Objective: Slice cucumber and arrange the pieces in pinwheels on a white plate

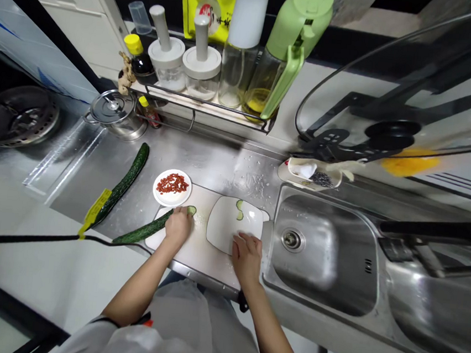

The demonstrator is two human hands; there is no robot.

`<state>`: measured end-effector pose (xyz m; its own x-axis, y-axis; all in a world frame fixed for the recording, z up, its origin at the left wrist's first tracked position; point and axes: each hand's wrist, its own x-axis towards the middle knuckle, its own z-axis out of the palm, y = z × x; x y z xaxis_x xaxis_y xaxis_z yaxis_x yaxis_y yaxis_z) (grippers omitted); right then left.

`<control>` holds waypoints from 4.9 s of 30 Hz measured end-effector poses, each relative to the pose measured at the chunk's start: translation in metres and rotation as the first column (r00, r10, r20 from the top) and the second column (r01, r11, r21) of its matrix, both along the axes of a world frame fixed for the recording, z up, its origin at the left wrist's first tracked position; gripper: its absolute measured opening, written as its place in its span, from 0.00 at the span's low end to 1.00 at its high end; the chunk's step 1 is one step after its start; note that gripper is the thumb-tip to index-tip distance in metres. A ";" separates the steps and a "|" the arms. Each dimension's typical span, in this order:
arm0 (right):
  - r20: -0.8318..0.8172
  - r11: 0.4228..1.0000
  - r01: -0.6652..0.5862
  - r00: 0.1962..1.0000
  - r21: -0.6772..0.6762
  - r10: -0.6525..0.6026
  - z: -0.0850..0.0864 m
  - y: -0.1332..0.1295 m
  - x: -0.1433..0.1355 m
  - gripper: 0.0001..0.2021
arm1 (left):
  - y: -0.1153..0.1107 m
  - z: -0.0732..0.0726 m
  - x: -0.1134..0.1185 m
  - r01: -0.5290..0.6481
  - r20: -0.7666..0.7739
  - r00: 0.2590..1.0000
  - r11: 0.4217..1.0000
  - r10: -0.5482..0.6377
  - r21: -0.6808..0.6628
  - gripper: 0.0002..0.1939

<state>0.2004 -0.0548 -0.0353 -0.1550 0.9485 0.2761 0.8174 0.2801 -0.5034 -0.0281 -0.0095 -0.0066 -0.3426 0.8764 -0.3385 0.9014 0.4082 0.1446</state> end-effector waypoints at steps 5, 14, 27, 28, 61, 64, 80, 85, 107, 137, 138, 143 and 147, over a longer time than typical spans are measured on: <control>-0.012 1.000 0.001 1.000 -0.012 -0.001 -0.001 -0.002 -0.001 0.10 | 0.002 0.001 0.000 -0.030 0.016 0.999 1.000 0.030 0.004 0.13; -0.017 1.000 -0.006 1.000 -0.020 0.006 -0.001 -0.003 0.000 0.10 | 0.005 0.004 0.001 -0.085 0.054 0.995 0.996 0.087 -0.027 0.13; -0.023 1.000 -0.008 1.000 -0.027 0.007 -0.002 -0.003 0.001 0.11 | 0.009 0.001 0.001 -0.145 0.103 0.984 0.989 0.146 -0.020 0.12; -0.023 1.000 -0.008 1.000 -0.028 0.007 -0.002 -0.003 0.001 0.11 | 0.009 0.001 0.002 -0.146 0.110 0.983 0.989 0.147 -0.018 0.12; -0.115 0.996 -0.022 0.993 -0.087 0.012 -0.002 -0.004 0.001 0.11 | -0.007 -0.011 -0.002 -0.040 0.443 0.895 0.982 -0.047 0.186 0.04; -0.201 0.987 -0.032 0.980 -0.156 0.000 -0.002 0.001 -0.002 0.10 | -0.008 -0.007 0.003 -0.037 0.618 0.782 0.983 -0.085 0.182 0.04; -0.659 0.704 -0.256 0.646 -0.662 -0.385 0.013 0.029 -0.012 0.12 | -0.005 0.002 0.049 -0.045 0.935 0.206 0.957 0.289 -0.286 0.17; -0.629 0.737 -0.212 0.696 -0.642 -0.347 0.023 0.032 -0.003 0.12 | -0.003 -0.005 0.056 -0.105 0.864 0.077 0.865 0.498 -0.490 0.23; -0.513 0.746 -0.127 0.799 -0.653 -0.314 0.012 0.062 0.030 0.14 | 0.022 -0.021 0.077 -0.240 0.899 0.135 0.894 0.417 -0.379 0.18; 0.158 0.936 0.084 0.987 -0.341 -0.031 -0.004 0.116 0.023 0.03 | 0.056 -0.030 0.103 -0.073 0.639 0.769 0.988 -0.031 0.136 0.07; 0.167 0.937 0.083 0.986 -0.339 -0.027 -0.004 0.115 0.023 0.03 | 0.056 -0.030 0.103 -0.063 0.635 0.771 0.988 -0.042 0.142 0.07; 0.204 0.949 0.075 0.979 -0.306 -0.011 -0.003 0.114 0.022 0.06 | 0.055 -0.029 0.105 -0.007 0.574 0.813 0.983 -0.101 0.182 0.06; 0.232 0.964 0.066 0.973 -0.256 -0.005 -0.002 0.113 0.022 0.08 | 0.054 -0.030 0.106 0.014 0.545 0.831 0.983 -0.113 0.182 0.07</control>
<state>0.2223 0.0579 -0.0371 -0.1493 0.9886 -0.0202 0.9257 0.1326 -0.3543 0.0777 0.0448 -0.0364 -0.0840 0.9489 -0.3041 0.6741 0.2789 0.6840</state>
